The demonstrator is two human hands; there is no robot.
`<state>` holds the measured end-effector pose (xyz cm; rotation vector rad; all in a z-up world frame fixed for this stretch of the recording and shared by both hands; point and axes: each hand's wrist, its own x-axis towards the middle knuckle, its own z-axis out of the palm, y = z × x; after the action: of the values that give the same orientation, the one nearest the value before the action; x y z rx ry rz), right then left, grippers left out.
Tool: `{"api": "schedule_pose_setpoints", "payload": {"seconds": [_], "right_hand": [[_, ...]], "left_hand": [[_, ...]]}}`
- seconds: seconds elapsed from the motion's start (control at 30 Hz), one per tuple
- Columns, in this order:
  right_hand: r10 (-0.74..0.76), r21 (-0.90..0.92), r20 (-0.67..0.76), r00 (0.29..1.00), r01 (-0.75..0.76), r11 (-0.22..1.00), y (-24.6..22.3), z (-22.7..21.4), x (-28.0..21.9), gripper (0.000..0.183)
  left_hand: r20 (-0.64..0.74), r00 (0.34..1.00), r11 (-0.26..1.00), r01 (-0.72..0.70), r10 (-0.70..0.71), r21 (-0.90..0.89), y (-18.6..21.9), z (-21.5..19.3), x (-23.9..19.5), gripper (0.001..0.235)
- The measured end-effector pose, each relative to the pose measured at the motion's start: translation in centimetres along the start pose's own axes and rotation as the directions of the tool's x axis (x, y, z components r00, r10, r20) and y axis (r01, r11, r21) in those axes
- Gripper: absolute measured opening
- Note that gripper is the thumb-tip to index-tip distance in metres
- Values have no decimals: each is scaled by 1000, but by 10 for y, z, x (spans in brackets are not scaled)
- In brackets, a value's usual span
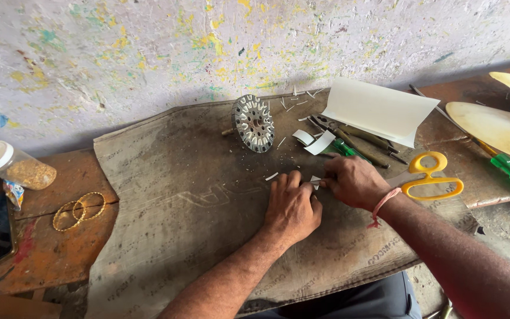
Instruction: The person inserts small white paper strips into the slots of a motor stator, uses a screwdriver to press them into place, and cuts excess material with scissors.
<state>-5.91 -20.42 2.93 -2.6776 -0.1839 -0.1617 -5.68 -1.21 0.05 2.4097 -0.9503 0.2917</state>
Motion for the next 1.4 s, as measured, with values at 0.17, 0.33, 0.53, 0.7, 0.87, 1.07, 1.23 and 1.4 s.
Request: {"api": "schedule_pose_setpoints", "payload": {"seconds": [0.17,0.33,0.53,0.7,0.87,1.07,1.23,1.4], "right_hand": [[-99,-105,-112,989,87,991,1,5,-4,18],[-34,-88,-134,990,23,996,4,8,-1,15],[-59,-74,-138,989,49,996,5,6,-3,16],[-187,150,-124,975,204,967,13,-18,-9,20],[-205,5,-225,953,212,977,5,-18,-20,27],[-305,-156,-274,912,270,950,-8,0,-38,40],[-299,-191,-286,910,252,949,-19,15,-38,48],[-253,-170,-238,938,216,961,-19,16,-34,45]], "left_hand": [[0,1000,1000,-2,2,3,0,1,1,23],[-15,1000,1000,-13,13,8,1,3,1,22],[-92,996,1000,12,-13,-13,-3,7,3,16],[-39,975,974,213,-216,-81,-3,9,21,32],[-22,956,955,292,-293,-48,6,8,29,38],[-7,977,937,205,-215,-282,-16,-10,20,28],[-57,983,944,-184,175,-273,-33,-21,14,68],[82,994,984,-64,78,-164,-30,-19,13,78]]}}
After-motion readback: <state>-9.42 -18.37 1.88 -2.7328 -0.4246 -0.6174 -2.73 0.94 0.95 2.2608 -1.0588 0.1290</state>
